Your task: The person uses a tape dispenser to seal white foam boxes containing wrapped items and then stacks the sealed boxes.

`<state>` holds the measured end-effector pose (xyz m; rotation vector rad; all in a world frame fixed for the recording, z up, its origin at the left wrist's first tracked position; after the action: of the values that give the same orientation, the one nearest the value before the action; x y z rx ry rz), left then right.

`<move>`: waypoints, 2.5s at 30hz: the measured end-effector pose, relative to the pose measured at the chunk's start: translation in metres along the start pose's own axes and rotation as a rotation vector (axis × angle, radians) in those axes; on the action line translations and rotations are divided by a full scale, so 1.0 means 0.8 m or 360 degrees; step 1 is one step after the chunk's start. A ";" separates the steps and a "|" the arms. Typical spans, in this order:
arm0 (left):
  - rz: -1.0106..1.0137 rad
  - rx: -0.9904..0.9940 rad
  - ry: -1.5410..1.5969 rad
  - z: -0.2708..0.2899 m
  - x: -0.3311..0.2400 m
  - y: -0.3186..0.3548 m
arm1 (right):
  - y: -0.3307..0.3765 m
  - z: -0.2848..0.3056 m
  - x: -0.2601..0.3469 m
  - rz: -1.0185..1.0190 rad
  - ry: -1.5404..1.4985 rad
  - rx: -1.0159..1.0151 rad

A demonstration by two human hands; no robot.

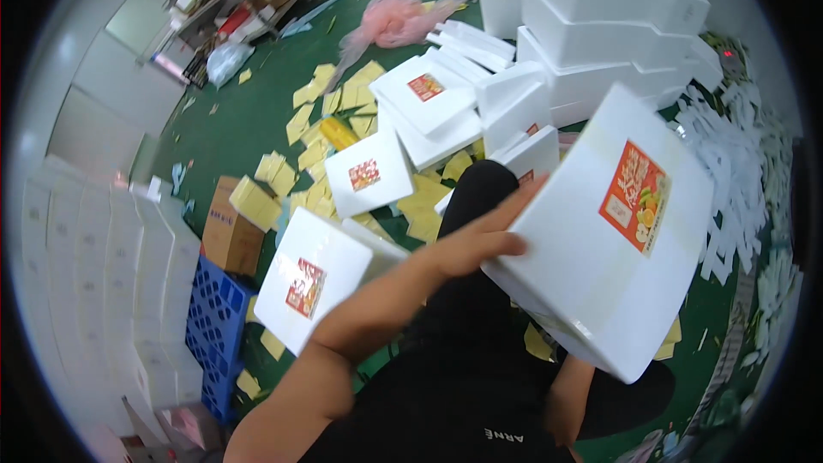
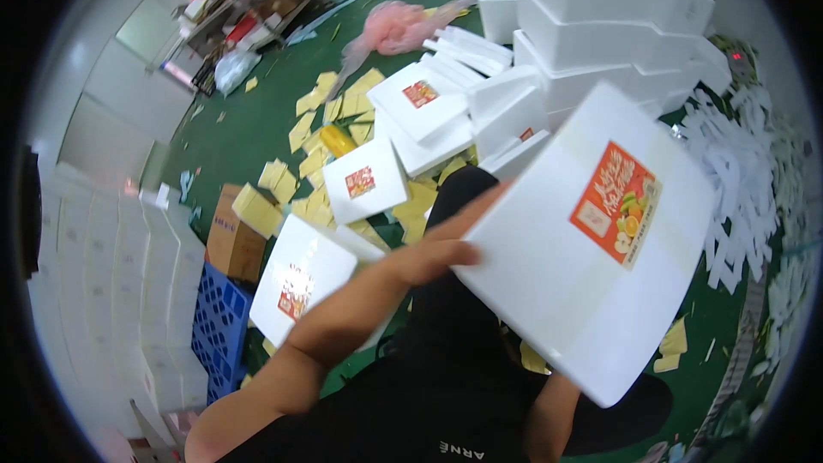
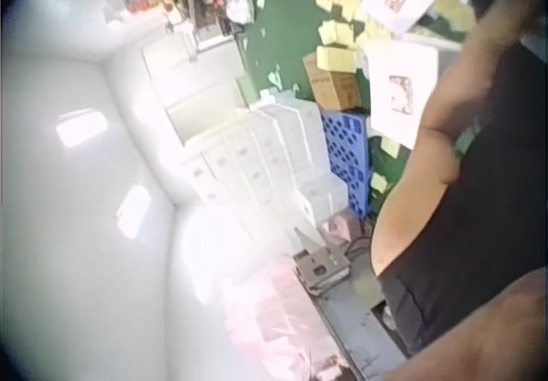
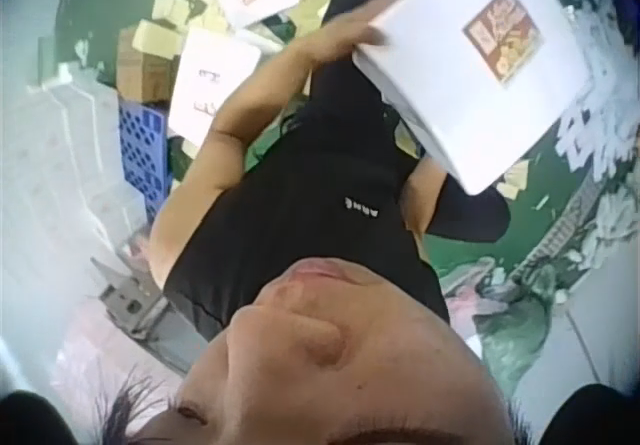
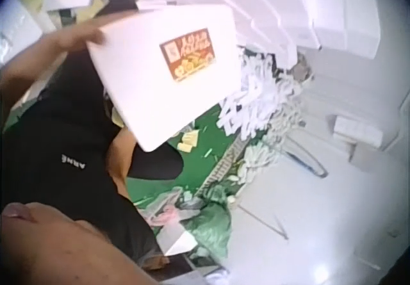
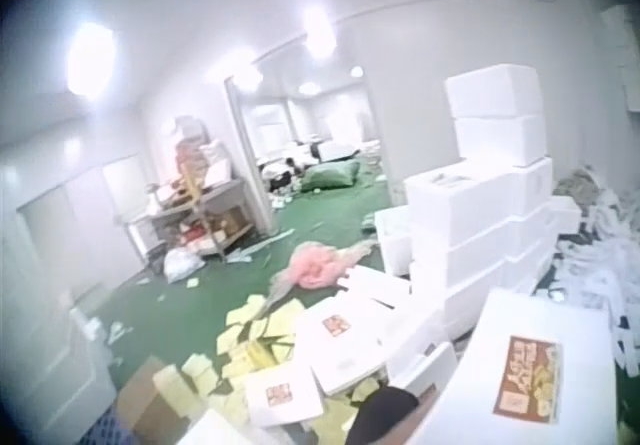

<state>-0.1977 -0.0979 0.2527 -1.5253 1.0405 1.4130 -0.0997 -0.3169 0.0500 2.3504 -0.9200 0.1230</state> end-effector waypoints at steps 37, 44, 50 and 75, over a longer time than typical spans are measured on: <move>0.0333 -0.1394 -0.2433 0.393 -0.124 0.430 | 0.092 -0.176 -0.179 -0.1129 0.0271 0.1079; 0.0727 -0.0174 -0.2393 0.326 -0.111 0.172 | 0.059 -0.150 -0.189 -0.1526 -0.0075 0.0855; -0.0025 -0.0297 -0.2520 0.303 -0.058 0.259 | 0.045 -0.139 -0.171 -0.1636 -0.0506 0.0907; -0.0949 -0.0488 -0.2144 0.074 -0.146 -0.617 | -0.133 -0.057 0.088 0.0272 -0.0589 0.0177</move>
<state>0.2399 0.1350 0.3753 -0.6119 -0.4243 1.6756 0.0275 -0.2710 0.0541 2.4385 -1.3216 -0.2055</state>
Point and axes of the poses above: each hand's wrist, its own y-axis away from the middle knuckle, its own z-axis out of the back of the hand, x = y × z, the point moved 8 cm from there along -y, towards the middle knuckle, and after that the axes turned 13 degrees about -x, right-handed, at the moved point
